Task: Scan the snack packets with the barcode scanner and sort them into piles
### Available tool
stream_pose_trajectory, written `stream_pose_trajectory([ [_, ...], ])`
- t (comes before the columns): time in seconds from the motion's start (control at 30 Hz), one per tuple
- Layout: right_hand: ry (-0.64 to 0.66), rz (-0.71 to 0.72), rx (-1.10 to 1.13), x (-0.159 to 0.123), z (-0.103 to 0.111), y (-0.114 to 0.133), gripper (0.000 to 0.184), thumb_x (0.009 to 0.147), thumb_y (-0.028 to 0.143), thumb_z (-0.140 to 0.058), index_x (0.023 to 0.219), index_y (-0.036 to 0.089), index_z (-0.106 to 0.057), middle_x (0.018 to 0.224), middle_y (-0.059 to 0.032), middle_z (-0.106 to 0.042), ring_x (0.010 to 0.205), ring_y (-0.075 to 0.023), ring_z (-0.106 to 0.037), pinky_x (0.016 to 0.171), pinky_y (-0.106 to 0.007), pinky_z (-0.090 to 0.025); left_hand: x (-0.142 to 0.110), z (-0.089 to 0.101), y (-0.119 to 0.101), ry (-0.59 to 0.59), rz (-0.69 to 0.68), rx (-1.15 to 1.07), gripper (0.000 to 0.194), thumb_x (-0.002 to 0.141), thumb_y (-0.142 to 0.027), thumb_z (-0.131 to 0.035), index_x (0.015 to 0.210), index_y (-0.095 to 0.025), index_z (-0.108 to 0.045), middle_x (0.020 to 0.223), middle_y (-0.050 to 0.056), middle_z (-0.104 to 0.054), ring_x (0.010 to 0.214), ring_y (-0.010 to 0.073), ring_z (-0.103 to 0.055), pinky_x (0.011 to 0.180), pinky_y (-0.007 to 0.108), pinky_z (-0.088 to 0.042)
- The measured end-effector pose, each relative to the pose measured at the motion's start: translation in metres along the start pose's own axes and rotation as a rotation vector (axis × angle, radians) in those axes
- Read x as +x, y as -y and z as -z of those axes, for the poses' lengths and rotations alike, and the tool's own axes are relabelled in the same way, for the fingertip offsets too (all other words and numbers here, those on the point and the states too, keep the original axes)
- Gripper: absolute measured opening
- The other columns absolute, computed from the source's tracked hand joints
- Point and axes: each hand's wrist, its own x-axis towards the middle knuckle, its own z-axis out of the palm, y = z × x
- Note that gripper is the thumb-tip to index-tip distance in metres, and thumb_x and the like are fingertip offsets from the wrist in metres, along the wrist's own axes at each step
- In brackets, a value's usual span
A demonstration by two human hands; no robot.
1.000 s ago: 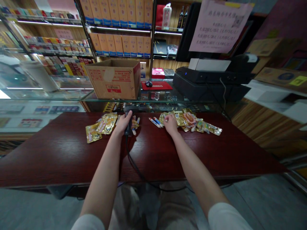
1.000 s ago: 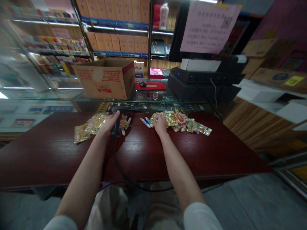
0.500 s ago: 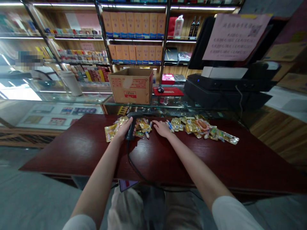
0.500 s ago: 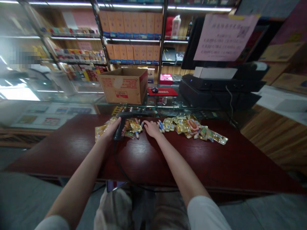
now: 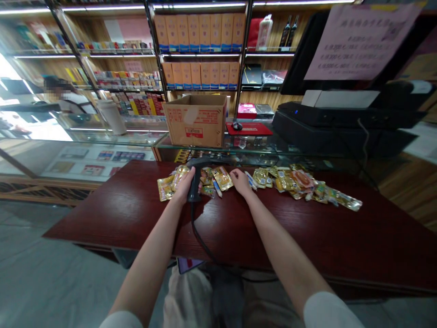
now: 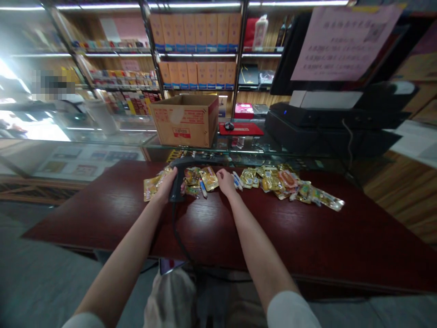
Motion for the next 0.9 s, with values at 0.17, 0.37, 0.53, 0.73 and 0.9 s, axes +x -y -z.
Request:
stream_pose_trajectory([
  [0.17,-0.139,-0.049,0.504,0.002,0.006,0.003,0.018,0.077,0.036,-0.055,0.088,0.022,-0.056,0.080,0.0015,-0.060,0.072,-0.0166,-0.064,0.073,-0.033,-0.053,-0.003,-0.011,0.008,0.061,-0.084,0.061,0.062,0.081,-0.071,-0.054,0.095,-0.012,-0.066,0.049,0.001,-0.057,0.041,0.0094,-0.050,0.042,0.020,-0.038],
  [0.37,-0.038,-0.167,0.874,0.000,0.010,0.014,0.043,0.071,0.039,-0.067,0.109,0.028,-0.048,0.087,0.0056,-0.057,0.073,-0.0131,-0.069,0.071,-0.031,-0.056,0.000,-0.018,0.012,0.065,-0.049,0.108,0.059,0.082,-0.069,-0.054,0.094,-0.013,-0.067,0.048,0.000,-0.056,0.040,0.0107,-0.050,0.043,0.022,-0.038],
  [0.53,-0.066,-0.188,0.908,0.001,0.011,0.015,0.037,0.066,0.039,-0.073,0.090,0.024,-0.048,0.082,0.0057,-0.059,0.067,-0.0108,-0.066,0.061,-0.024,-0.055,-0.004,-0.020,0.008,0.023,-0.031,0.074,0.059,0.081,-0.066,-0.059,0.105,-0.013,-0.064,0.051,-0.002,-0.056,0.041,0.0111,-0.051,0.041,0.023,-0.037],
  [0.73,-0.061,-0.246,0.962,0.003,0.016,0.016,0.041,0.064,0.042,-0.074,0.080,0.025,-0.041,0.063,0.0111,-0.051,0.046,-0.0075,-0.050,0.038,-0.017,-0.036,-0.007,-0.021,0.006,0.055,-0.067,0.103,0.060,0.081,-0.066,-0.058,0.106,-0.012,-0.065,0.053,0.000,-0.058,0.041,0.0114,-0.051,0.041,0.023,-0.038],
  [0.9,0.081,-0.253,1.077,-0.001,0.024,0.017,0.036,0.065,0.036,-0.076,0.084,0.024,-0.048,0.078,0.0039,-0.068,0.055,-0.0091,-0.060,0.048,-0.019,-0.045,-0.002,-0.021,0.011,0.086,-0.044,0.136,0.057,0.082,-0.067,-0.057,0.092,-0.012,-0.067,0.050,0.002,-0.058,0.041,0.0114,-0.051,0.042,0.022,-0.036],
])
